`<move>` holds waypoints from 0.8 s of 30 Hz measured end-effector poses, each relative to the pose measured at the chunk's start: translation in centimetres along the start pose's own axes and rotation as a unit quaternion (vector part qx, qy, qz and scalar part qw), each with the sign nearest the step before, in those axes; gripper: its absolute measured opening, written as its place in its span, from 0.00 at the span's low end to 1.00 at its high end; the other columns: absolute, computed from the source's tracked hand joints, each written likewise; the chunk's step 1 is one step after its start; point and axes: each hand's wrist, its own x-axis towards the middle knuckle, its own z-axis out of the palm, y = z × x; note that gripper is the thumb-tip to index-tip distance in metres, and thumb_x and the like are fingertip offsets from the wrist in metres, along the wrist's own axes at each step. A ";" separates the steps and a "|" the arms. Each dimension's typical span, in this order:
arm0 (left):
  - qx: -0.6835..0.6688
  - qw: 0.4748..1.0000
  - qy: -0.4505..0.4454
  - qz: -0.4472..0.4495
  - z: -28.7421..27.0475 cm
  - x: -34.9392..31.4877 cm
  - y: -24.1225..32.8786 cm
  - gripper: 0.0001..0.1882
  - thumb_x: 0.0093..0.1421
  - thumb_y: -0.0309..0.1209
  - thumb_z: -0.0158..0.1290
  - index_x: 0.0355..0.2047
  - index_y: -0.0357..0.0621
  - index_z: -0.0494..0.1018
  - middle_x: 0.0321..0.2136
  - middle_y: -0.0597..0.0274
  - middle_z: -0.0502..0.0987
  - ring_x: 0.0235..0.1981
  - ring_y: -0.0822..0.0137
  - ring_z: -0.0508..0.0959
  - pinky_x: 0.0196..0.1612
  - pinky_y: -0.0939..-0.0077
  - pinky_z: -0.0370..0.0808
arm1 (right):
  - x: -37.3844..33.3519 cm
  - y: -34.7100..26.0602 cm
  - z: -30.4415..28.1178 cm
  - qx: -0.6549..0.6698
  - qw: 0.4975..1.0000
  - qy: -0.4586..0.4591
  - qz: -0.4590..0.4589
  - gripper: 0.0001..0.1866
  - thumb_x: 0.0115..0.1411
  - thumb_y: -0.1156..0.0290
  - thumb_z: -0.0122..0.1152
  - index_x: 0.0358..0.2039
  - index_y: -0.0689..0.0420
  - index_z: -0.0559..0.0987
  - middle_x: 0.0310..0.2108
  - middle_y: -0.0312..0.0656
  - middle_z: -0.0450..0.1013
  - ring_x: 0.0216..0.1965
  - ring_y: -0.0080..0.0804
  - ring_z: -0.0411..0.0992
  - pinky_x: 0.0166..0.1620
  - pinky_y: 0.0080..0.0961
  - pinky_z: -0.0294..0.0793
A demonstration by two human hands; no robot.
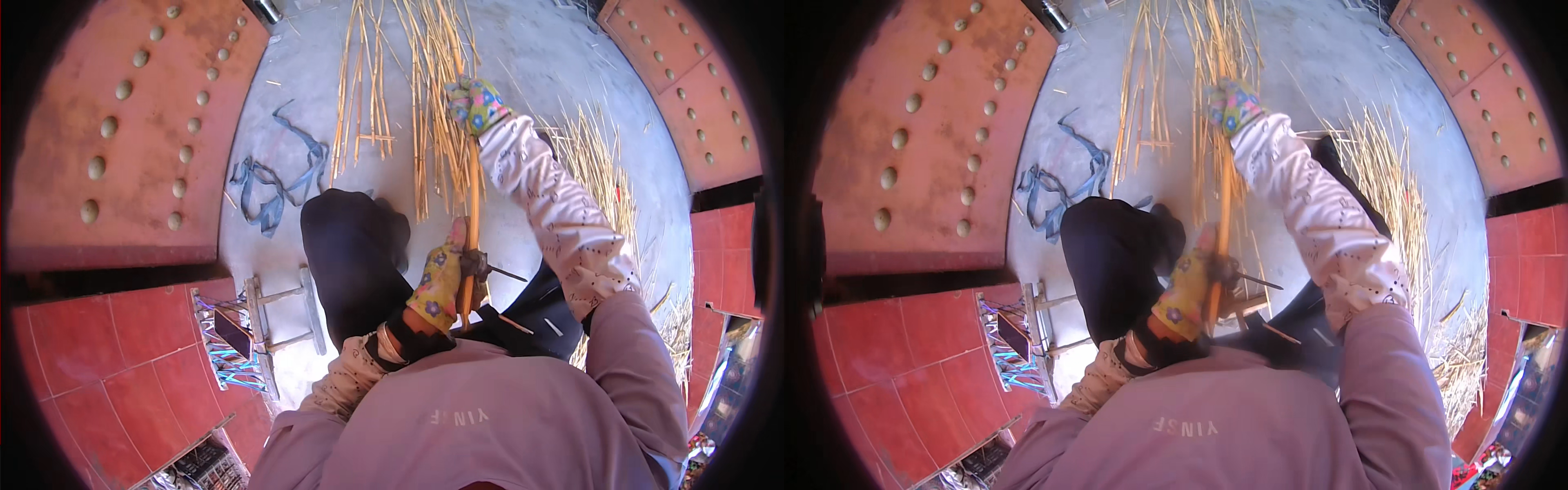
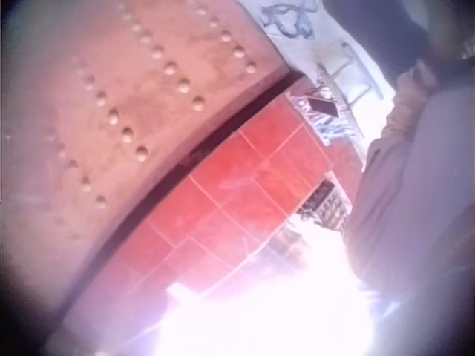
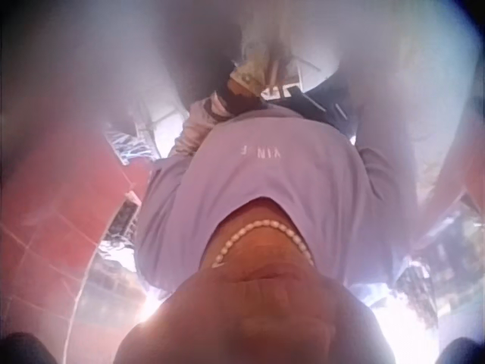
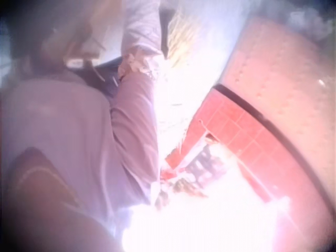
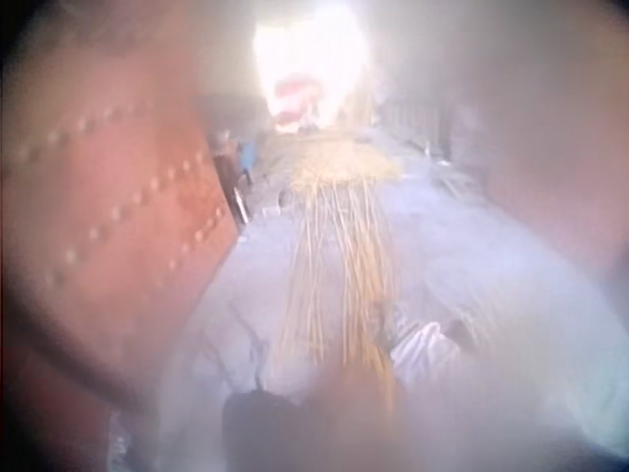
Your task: Shaving long bamboo poles into thin strips using a fixed-blade shaping tool.
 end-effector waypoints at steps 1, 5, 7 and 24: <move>0.049 0.999 -0.007 0.020 -0.3 0.4 1.0 0.24 0.57 0.52 0.48 0.33 0.40 0.69 0.18 0.63 0.68 0.20 0.70 0.70 0.25 0.78 0.67 | -0.3 0.7 0.3 0.005 0.999 -0.033 -0.038 0.13 0.64 0.63 0.40 0.32 0.59 0.69 0.12 0.24 0.52 0.11 0.16 0.48 0.13 0.17 0.49; 0.167 0.973 -0.066 0.147 -1.0 1.4 4.0 0.22 0.56 0.43 0.50 0.42 0.37 0.66 0.27 0.57 0.71 0.26 0.66 0.72 0.30 0.74 0.70 | -2.1 3.6 1.5 0.002 0.999 0.034 0.007 0.15 0.64 0.60 0.40 0.31 0.58 0.70 0.12 0.25 0.51 0.11 0.17 0.47 0.15 0.18 0.49; 0.185 0.956 -0.031 0.224 -0.1 2.1 4.4 0.22 0.55 0.44 0.50 0.40 0.38 0.66 0.27 0.57 0.70 0.24 0.64 0.72 0.28 0.73 0.69 | -2.5 3.2 1.1 -0.053 0.998 0.031 -0.022 0.15 0.64 0.60 0.41 0.32 0.58 0.70 0.12 0.25 0.50 0.12 0.17 0.47 0.16 0.19 0.50; -0.112 0.980 -0.047 0.157 17.7 13.3 -0.8 0.27 0.53 0.61 0.47 0.21 0.49 0.65 0.10 0.68 0.65 0.07 0.72 0.66 0.09 0.78 0.63 | -27.3 0.1 -10.1 -0.154 0.974 0.159 -0.053 0.20 0.62 0.51 0.47 0.25 0.55 0.72 0.13 0.29 0.60 0.10 0.17 0.55 0.13 0.15 0.51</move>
